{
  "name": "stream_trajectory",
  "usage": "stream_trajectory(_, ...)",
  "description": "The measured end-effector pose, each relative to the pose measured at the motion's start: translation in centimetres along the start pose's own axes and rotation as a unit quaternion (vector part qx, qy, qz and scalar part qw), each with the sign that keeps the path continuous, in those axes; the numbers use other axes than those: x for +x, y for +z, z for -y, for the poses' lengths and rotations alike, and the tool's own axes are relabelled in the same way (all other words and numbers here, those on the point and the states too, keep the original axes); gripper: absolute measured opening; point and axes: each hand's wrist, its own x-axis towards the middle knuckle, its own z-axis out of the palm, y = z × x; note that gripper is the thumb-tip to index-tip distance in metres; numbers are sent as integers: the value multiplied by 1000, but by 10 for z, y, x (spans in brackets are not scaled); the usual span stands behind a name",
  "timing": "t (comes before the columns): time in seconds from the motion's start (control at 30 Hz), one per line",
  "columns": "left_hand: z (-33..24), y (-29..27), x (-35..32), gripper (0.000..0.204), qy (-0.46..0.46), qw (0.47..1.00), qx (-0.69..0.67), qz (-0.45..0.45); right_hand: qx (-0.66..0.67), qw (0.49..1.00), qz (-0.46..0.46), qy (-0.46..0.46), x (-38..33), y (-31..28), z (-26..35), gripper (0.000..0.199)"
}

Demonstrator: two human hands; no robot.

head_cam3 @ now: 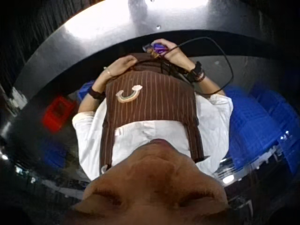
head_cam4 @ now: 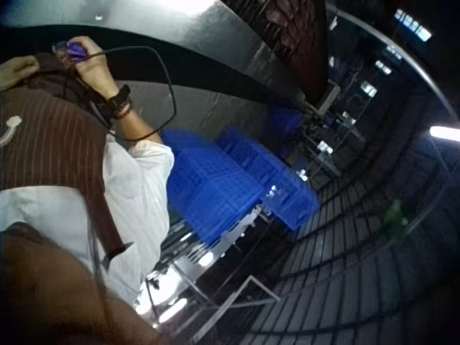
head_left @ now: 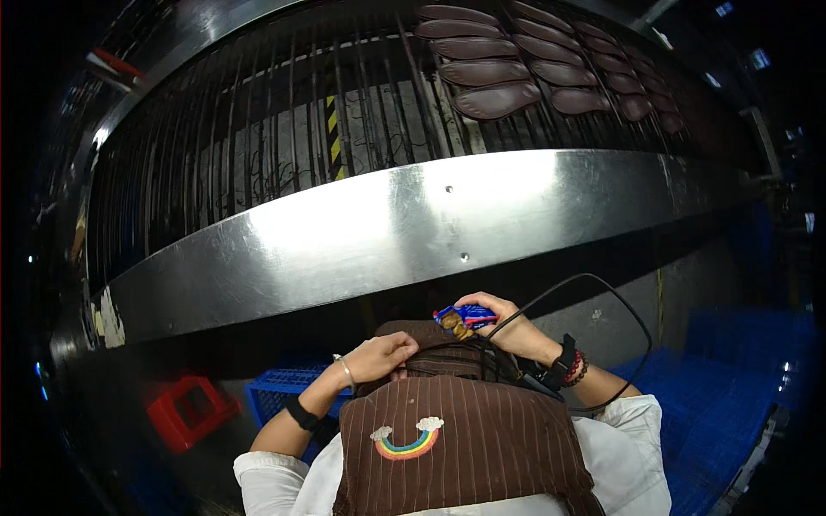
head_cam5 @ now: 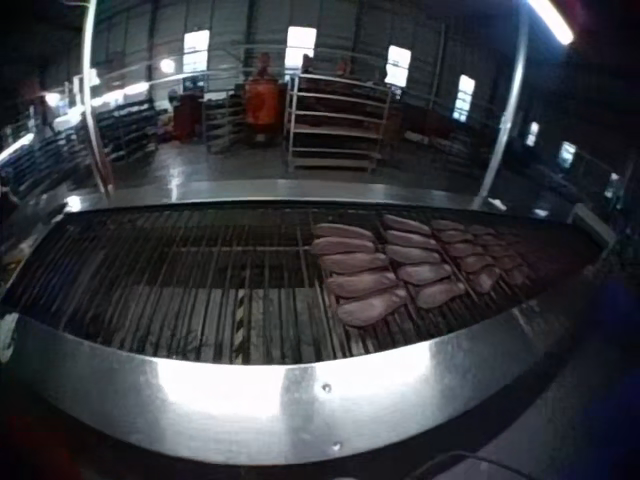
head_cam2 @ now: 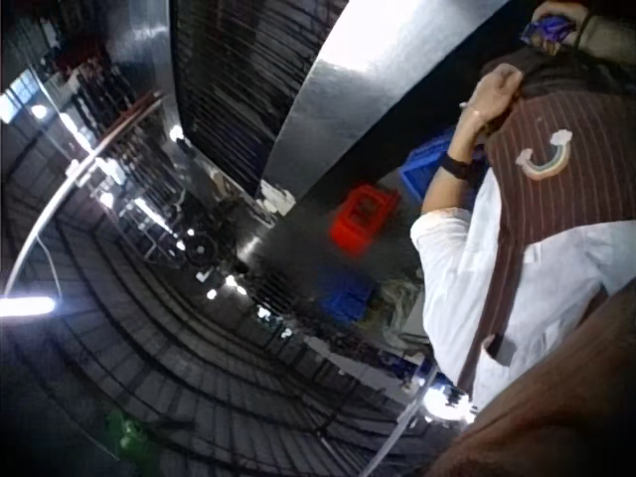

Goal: Collect insoles from a conveyor belt and place them into a blue storage basket.

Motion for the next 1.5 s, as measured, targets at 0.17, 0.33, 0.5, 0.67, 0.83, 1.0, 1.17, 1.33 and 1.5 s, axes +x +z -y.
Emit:
stream_trajectory(0.17, 15, 11, 61, 40, 168, 922, 346, 47, -143, 989, -12, -44, -33, 48, -15, 29)
stream_trajectory(0.33, 6, 32, 102, 27, 170, 887, 414, 116, -91, 994, -38, -36, -71, 57, -3, 35)
stream_trajectory(0.5, -39, 46, 115, 21, 207, 889, 407, 40, -307, 947, -88, 6, -92, 50, -42, 29)
stream_trajectory(0.67, -66, 77, 143, 21, 239, 900, 364, -10, -598, 787, -80, -129, -92, 42, -86, 13)
stream_trajectory(0.83, -112, 118, 176, 20, 222, 909, 354, 5, -469, 865, -139, -115, -143, -14, -76, 16)
stream_trajectory(1.0, -186, 171, 201, 22, 251, 889, 383, -6, -354, 935, 0, 9, -166, -85, -101, 19)
stream_trajectory(1.17, -193, 214, 238, 26, 295, 863, 409, 5, -834, 509, -128, -169, -165, -94, -237, 14)
stream_trajectory(1.33, -183, 183, 250, 11, 113, 969, 121, 182, -417, 874, 31, -248, -176, -140, -172, 17)
stream_trajectory(1.5, -203, 181, 254, 15, 171, 931, 145, 288, -285, 893, 346, -47, -166, -185, -163, 31)
